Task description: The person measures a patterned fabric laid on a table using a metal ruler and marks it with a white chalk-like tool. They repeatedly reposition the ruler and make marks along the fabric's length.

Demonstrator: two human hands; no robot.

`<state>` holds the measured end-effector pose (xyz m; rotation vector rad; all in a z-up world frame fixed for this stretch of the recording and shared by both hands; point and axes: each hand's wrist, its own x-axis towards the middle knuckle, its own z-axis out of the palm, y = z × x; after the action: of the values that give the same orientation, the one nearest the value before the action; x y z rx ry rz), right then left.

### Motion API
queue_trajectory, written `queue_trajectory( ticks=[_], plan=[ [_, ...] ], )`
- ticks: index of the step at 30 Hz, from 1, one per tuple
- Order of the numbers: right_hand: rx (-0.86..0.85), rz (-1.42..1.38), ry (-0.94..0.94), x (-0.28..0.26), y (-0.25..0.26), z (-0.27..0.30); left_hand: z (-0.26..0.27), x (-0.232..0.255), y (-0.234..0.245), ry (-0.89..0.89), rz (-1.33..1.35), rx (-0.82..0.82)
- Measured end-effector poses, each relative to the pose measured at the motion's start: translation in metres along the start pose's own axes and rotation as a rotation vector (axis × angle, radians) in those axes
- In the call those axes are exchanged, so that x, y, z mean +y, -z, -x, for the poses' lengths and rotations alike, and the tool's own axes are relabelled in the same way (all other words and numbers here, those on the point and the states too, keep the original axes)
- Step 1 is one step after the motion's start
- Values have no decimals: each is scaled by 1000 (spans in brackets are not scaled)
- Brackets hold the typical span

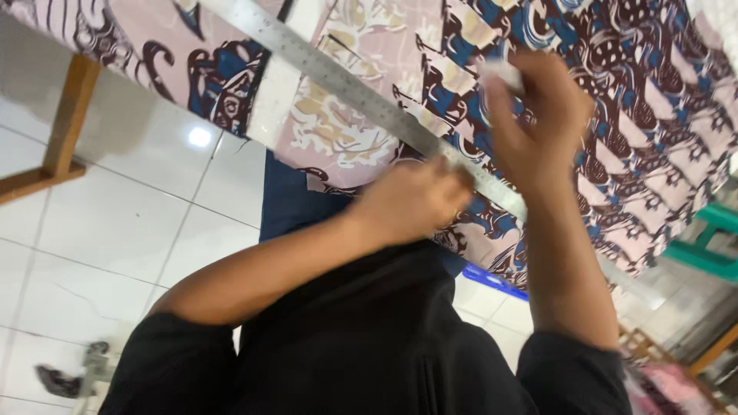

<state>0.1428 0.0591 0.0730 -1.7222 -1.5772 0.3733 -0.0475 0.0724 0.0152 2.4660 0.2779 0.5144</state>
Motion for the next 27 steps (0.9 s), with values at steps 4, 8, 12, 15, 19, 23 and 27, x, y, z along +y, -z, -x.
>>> queue_trajectory(
  ticks=[4, 8, 12, 15, 19, 23, 27],
  plan=[
    [99, 296, -146, 21, 62, 97, 6, -62, 62, 47, -403, 33],
    [45, 518, -201, 29, 98, 162, 4, -86, 96, 6, -348, -81],
    [-38, 639, -262, 26, 105, 198, -6, -86, 101, -59, -371, -131],
    [10, 620, -250, 28, 99, 217, -1, -83, 99, -65, -447, -257],
    [76, 610, -287, 40, 88, 248, 26, -66, 94, -2, -309, -128],
    [128, 597, -272, 57, 88, 275, 39, -57, 88, -14, -313, -9],
    [172, 586, -288, 64, 87, 285, 41, -54, 83, 18, -322, 11]
  ],
)
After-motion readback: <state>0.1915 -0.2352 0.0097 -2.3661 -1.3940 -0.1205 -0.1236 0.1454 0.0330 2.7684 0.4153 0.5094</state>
